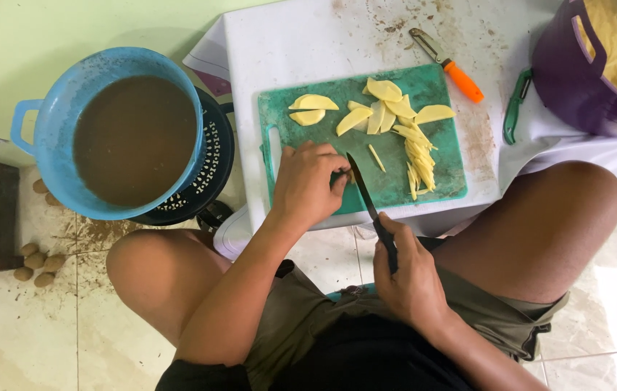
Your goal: Cutting peeled potato slices into thin strips using a knife on a cutting board while sitting on the floor.
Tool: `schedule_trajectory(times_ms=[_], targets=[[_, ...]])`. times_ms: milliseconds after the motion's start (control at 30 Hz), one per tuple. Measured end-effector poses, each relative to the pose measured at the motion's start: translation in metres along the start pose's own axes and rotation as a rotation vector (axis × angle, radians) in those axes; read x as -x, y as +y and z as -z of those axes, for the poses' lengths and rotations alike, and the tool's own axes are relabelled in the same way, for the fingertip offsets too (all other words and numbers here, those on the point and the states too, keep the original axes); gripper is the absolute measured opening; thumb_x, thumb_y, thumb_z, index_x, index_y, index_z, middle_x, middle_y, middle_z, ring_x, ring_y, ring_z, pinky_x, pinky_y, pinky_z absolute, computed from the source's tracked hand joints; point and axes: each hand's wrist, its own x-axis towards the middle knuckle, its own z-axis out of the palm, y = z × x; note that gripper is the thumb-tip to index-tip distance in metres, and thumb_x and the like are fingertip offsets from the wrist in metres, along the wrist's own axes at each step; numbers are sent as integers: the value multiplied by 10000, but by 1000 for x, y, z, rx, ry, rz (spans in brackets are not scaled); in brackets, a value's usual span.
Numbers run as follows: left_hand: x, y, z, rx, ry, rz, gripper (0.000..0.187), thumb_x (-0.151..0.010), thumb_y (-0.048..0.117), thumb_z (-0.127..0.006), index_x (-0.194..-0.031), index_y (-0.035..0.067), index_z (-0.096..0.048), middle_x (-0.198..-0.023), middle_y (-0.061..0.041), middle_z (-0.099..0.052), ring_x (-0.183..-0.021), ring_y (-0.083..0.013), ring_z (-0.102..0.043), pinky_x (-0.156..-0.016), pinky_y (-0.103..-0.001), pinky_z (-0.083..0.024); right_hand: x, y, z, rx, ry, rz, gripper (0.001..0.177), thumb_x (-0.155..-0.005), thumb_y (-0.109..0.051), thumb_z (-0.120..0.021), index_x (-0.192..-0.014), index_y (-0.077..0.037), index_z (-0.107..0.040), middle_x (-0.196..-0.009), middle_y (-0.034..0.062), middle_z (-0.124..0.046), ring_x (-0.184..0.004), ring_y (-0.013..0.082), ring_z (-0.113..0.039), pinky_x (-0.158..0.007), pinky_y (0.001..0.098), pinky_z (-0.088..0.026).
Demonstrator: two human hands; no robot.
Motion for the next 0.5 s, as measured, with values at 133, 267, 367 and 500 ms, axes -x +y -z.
schedule_trajectory(times_ms=[133, 267, 367, 500], targets=[[1, 2, 3, -38, -6, -19, 84, -748, 81, -765, -799, 145, -782, -812, 35, -707, -789, -225, -589, -772, -396, -406, -9, 0, 1, 27, 3, 21, 464, -855, -6, -607, -1318, 10, -571, -1110, 227, -726, -847, 379, -729, -709, 449, -566], [2, 4, 5, -116, 9, -77, 69, -795, 82, -728, -760, 122, -772, -812, 13, -680, -825, -260, -590, -802, -423, -410, -11, -2, 2, 72, 53, 22, 434, -859, 7, -603, -1293, 33, -594, -1106, 223, -726, -855, 369, -732, -717, 435, -571], [2, 5, 3, -167, 6, -113, 64, -779, 77, -716, -760, 112, -766, -808, 1, -664, -831, -265, -578, -772, -413, -406, -8, -1, -2, 76, 55, 50, 457, -851, 19, -605, -1307, 34, -588, -1101, 226, -724, -838, 376, -726, -703, 432, -569], [0, 5, 3, -194, -11, -114, 69, -777, 77, -714, -798, 120, -765, -847, 3, -669, -860, -273, -596, -786, -419, -417, -10, -4, -2, 103, 49, 92, 484, -832, 41, -612, -1315, 15, -585, -1100, 213, -719, -685, 345, -686, -600, 415, -542]])
